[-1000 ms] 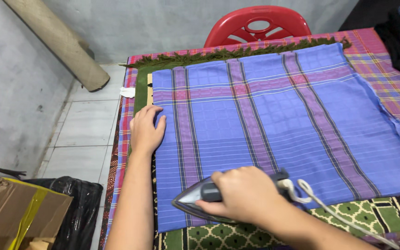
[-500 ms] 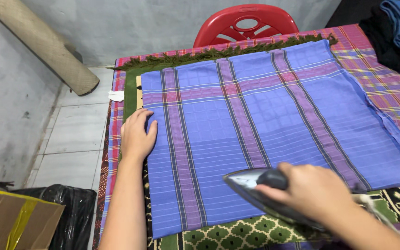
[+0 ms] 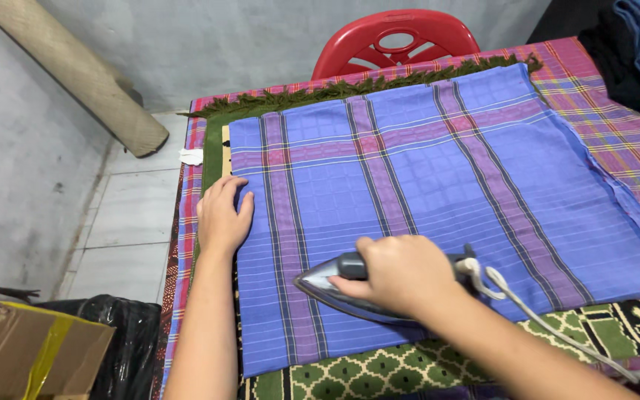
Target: The person irons a blue and purple plaid shirt laid flat on a table, smoothing the fabric with an iron. After ironing, the person folds the shirt neatly on the table.
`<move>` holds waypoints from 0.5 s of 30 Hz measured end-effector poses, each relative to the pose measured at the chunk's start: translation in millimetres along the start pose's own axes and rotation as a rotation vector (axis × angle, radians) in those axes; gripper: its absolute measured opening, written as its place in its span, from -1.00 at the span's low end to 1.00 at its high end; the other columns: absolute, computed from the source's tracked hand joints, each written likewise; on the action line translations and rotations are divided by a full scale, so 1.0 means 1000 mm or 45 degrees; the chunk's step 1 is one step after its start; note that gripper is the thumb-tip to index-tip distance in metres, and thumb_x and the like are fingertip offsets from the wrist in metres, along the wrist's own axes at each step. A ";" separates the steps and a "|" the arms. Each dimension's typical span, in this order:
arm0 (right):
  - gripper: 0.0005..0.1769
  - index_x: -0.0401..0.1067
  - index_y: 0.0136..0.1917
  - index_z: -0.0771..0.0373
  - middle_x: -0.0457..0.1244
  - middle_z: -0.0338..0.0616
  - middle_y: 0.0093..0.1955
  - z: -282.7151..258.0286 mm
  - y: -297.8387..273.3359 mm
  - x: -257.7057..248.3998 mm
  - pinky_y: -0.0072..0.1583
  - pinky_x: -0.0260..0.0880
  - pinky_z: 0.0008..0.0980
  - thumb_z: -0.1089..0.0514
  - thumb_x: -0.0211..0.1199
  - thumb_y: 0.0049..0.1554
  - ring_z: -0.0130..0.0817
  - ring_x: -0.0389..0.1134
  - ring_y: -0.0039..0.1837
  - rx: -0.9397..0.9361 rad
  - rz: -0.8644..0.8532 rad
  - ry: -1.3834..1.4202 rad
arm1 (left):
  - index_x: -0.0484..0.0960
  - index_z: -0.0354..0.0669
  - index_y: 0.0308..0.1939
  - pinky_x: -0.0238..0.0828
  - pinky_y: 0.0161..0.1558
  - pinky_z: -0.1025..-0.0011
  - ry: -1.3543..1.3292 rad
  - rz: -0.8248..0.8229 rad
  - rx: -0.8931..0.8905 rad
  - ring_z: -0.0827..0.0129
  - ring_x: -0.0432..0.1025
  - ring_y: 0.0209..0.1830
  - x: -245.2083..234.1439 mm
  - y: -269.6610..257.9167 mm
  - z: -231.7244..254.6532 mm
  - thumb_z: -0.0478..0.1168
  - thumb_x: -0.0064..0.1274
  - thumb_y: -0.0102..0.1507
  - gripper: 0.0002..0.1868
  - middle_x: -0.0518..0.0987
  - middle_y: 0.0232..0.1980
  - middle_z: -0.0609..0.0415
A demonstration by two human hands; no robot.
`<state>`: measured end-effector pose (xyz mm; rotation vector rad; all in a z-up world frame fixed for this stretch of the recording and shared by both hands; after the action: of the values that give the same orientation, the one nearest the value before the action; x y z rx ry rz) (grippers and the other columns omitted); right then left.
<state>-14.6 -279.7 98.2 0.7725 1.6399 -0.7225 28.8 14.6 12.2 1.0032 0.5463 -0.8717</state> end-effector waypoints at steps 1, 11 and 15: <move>-0.29 0.49 -0.25 0.16 0.38 0.00 -0.40 -0.002 0.000 -0.001 -0.19 0.47 -0.04 -0.56 0.17 0.02 -0.01 0.45 -0.30 0.000 -0.001 0.006 | 0.64 -0.06 0.08 0.18 0.30 0.10 0.009 0.000 0.003 0.11 0.37 0.31 0.000 0.000 0.000 -0.11 0.12 0.27 -0.68 0.56 0.23 0.04; -0.26 0.52 -0.14 0.09 0.40 0.02 -0.30 0.055 -0.024 -0.009 -0.11 0.53 -0.02 -0.61 0.15 -0.05 -0.01 0.49 -0.19 0.389 -0.130 -0.059 | 0.62 -0.09 0.12 0.19 0.33 0.09 0.004 -0.039 0.007 0.09 0.35 0.35 0.001 -0.004 -0.003 -0.11 0.09 0.28 -0.65 0.54 0.29 0.02; -0.27 0.53 -0.08 0.06 0.41 0.06 -0.30 0.091 -0.050 -0.025 -0.06 0.54 0.01 -0.59 0.15 -0.07 0.03 0.51 -0.16 0.604 -0.040 -0.144 | 0.60 -0.09 0.17 0.16 0.33 0.07 0.005 -0.089 0.036 0.06 0.32 0.37 0.002 -0.005 -0.004 -0.08 0.09 0.27 -0.60 0.49 0.32 -0.02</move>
<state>2.0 -384.8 108.7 1.0188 1.3948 -1.1797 25.5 16.1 6.0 1.0170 0.5767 -0.9416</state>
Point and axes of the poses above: each hand's wrist, its own y-axis towards the middle knuckle, its own x-axis out of the palm, z = x × y, the point moved 6 cm from there along y, towards the middle knuckle
